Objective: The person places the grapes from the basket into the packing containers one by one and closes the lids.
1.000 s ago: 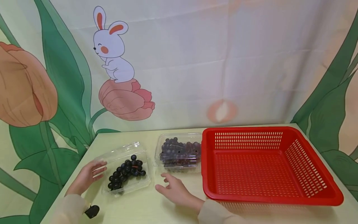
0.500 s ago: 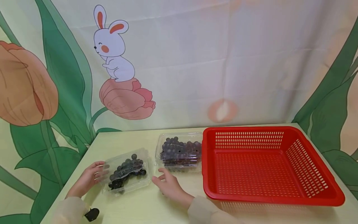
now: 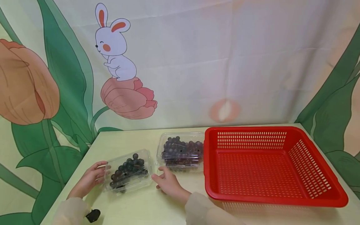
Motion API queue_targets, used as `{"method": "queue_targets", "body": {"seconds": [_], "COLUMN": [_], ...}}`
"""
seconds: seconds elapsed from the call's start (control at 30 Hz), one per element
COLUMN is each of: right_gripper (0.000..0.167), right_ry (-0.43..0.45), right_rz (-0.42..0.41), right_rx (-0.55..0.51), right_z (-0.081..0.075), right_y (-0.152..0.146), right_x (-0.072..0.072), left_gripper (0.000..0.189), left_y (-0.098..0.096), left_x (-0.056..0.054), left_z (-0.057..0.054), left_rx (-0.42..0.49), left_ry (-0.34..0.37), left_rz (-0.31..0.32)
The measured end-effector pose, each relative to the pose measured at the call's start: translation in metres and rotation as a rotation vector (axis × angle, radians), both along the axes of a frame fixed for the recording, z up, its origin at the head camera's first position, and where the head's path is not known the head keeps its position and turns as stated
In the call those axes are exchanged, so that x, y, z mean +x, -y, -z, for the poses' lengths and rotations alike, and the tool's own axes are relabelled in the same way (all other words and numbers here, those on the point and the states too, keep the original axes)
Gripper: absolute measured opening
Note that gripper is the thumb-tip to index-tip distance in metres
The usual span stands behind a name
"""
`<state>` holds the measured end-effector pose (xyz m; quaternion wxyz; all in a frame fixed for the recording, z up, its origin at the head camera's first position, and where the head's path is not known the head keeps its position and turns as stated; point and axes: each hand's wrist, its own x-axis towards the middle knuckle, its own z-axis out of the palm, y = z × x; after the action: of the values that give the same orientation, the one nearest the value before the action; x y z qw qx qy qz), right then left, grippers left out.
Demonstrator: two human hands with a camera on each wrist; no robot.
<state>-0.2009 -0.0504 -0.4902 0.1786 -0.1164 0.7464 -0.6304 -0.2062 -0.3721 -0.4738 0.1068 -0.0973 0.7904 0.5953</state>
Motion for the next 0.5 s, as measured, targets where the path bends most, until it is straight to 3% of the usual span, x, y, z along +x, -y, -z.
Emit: {"method": "queue_targets", "body": {"seconds": [0.3, 0.5], "right_gripper": [0.057, 0.053], "right_ry": [0.104, 0.112], "right_rz": [0.008, 0.048], "right_rx": [-0.083, -0.076], "right_z": [-0.003, -0.009], "right_y": [0.013, 0.023], "right_x": [-0.003, -0.004], "left_gripper": [0.044, 0.045], "left_y": [-0.001, 0.001], "left_x": [0.002, 0.002], "left_z": [-0.002, 0.000], "left_rx": [-0.024, -0.026], "left_ry": [0.005, -0.003], "left_rz": [-0.003, 0.005]}}
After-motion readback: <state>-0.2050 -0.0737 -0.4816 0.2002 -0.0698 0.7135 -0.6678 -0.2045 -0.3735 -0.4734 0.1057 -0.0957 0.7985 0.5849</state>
